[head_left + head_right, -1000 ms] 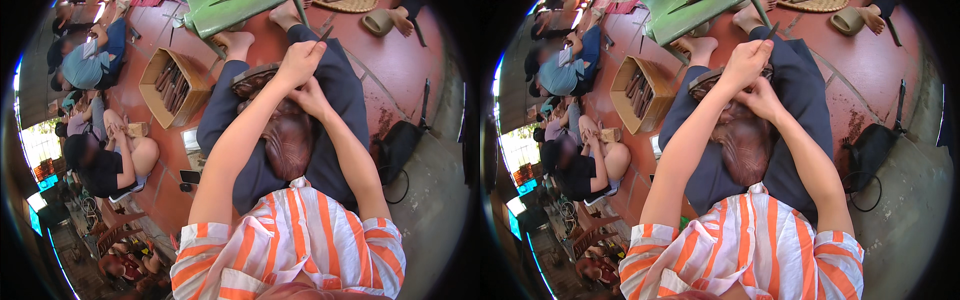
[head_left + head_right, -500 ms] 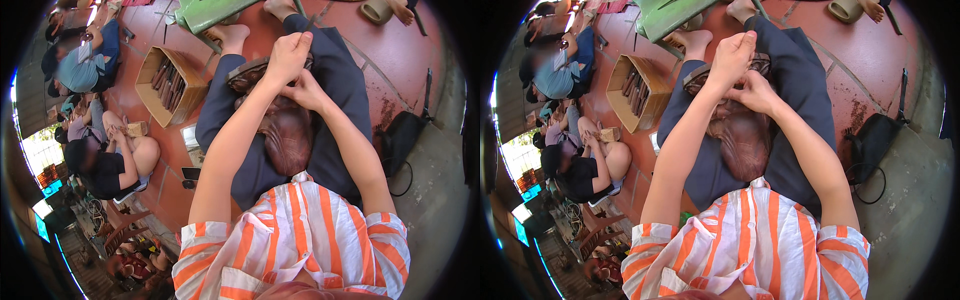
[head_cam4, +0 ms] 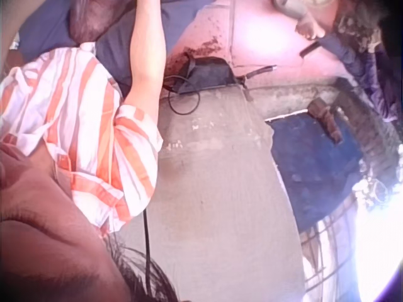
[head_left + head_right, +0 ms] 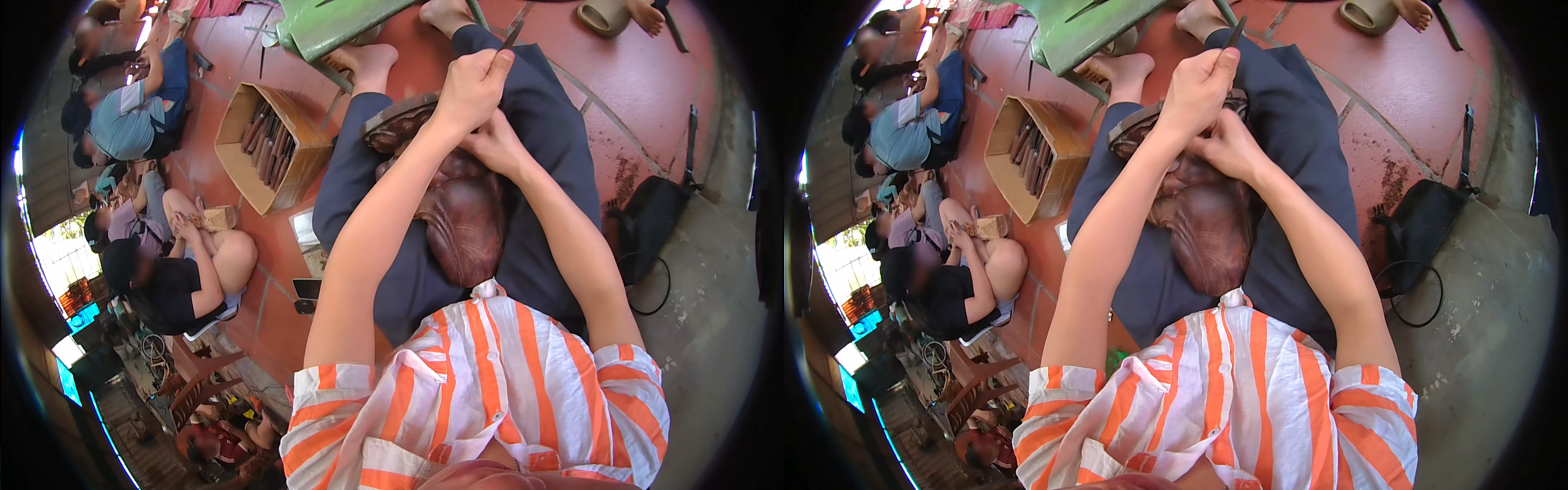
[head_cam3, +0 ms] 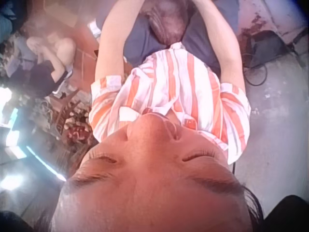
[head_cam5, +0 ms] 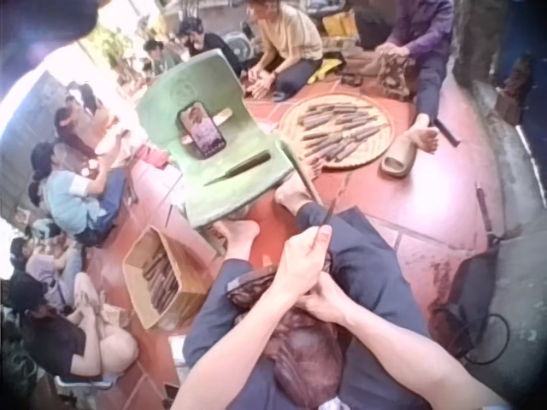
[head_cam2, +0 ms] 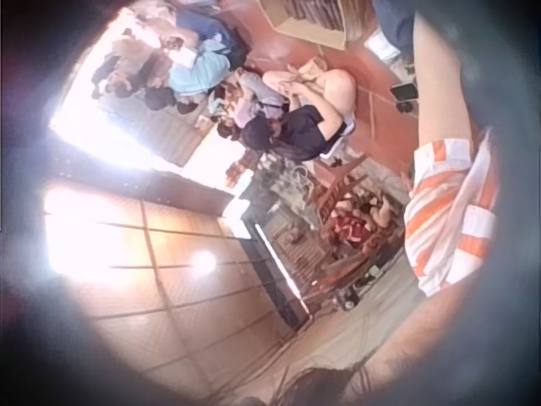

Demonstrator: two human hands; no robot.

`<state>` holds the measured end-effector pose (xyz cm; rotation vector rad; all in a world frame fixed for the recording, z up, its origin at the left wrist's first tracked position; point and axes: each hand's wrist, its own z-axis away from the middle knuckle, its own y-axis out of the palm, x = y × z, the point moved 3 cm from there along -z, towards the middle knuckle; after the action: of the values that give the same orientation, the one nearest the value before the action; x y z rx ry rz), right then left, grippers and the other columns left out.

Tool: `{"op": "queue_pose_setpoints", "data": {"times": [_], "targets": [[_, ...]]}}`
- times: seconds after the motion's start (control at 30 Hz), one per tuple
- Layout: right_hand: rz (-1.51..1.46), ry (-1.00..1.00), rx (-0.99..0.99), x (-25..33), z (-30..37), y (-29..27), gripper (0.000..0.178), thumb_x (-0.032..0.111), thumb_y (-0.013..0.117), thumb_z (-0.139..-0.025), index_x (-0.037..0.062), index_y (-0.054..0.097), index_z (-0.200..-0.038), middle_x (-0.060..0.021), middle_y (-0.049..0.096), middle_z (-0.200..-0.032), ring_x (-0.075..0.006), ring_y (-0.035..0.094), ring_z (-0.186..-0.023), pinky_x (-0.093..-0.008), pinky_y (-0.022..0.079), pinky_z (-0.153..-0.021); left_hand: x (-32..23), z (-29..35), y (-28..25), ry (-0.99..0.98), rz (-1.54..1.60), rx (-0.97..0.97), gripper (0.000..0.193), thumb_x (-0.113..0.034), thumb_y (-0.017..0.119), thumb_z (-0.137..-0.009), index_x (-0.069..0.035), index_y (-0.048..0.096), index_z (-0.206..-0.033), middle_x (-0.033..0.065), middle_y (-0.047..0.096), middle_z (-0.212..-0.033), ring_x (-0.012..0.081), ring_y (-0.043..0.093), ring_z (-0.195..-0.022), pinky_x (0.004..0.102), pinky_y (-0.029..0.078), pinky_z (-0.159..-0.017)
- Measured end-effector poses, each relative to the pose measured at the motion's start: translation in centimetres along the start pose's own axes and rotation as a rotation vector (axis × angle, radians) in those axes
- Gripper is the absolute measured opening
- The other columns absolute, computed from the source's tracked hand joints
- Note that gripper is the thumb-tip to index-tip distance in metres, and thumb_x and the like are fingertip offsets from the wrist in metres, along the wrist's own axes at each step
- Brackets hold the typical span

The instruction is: The person carves a dark wooden object resting on their lap using a small carving knife. They hold the object with one hand and carefully shape the surface with the other, occasionally adjusting their grip.

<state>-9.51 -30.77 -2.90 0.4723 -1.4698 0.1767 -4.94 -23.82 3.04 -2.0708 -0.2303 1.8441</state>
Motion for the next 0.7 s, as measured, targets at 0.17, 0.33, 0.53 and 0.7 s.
{"op": "queue_pose_setpoints", "data": {"times": [0.17, 0.33, 0.53, 0.7], "targets": [[0.084, 0.038, 0.196, 0.0, 0.3, 0.3, 0.019, 0.010, 0.070, -0.081, -0.0026, 0.068, -0.094, -0.0064, 0.069, -0.083, -0.0103, 0.062, -0.077, -0.0266, 0.048, -0.069, 0.7, 0.7, -0.8, -0.052, 0.009, -0.042, 0.046, -0.037, 0.051, -0.098, -0.002, 0.049, -0.067, -0.0016, 0.044, -0.054, 0.0067, 0.041, -0.054, 0.0262, 0.035, -0.047], [-0.120, -0.016, -0.016, -0.1, -0.1, -0.1, 0.020, 0.012, 0.070, -0.081, -0.0016, 0.068, -0.096, -0.0081, 0.069, -0.086, -0.0119, 0.062, -0.078, -0.0270, 0.049, -0.069, 0.6, -0.8, 0.4, 0.131, -0.060, -0.040, 0.046, -0.036, 0.050, -0.098, -0.003, 0.047, -0.067, -0.0029, 0.043, -0.055, 0.0051, 0.037, -0.049, 0.0244, 0.031, -0.043], [0.095, 0.030, 0.157, 0.2, 0.1, 0.5, 0.018, 0.014, 0.070, -0.081, -0.0003, 0.070, -0.092, -0.0082, 0.069, -0.080, -0.0108, 0.061, -0.074, -0.0273, 0.048, -0.066, 1.3, 0.4, -0.8, -0.097, 0.217, 0.018, 0.041, -0.035, 0.051, -0.098, -0.005, 0.047, -0.070, -0.0048, 0.040, -0.058, 0.0022, 0.034, -0.049, 0.0200, 0.027, -0.042], [-0.019, -0.010, 0.047, 0.0, 0.0, 0.3, 0.020, 0.014, 0.070, -0.081, -0.0012, 0.069, -0.094, -0.0073, 0.070, -0.081, -0.0101, 0.061, -0.074, -0.0278, 0.048, -0.069, 0.8, -0.5, 0.1, -0.013, 0.100, 0.043, 0.040, -0.035, 0.051, -0.098, -0.007, 0.046, -0.070, -0.0054, 0.041, -0.059, 0.0024, 0.034, -0.049, 0.0197, 0.026, -0.042]]}}
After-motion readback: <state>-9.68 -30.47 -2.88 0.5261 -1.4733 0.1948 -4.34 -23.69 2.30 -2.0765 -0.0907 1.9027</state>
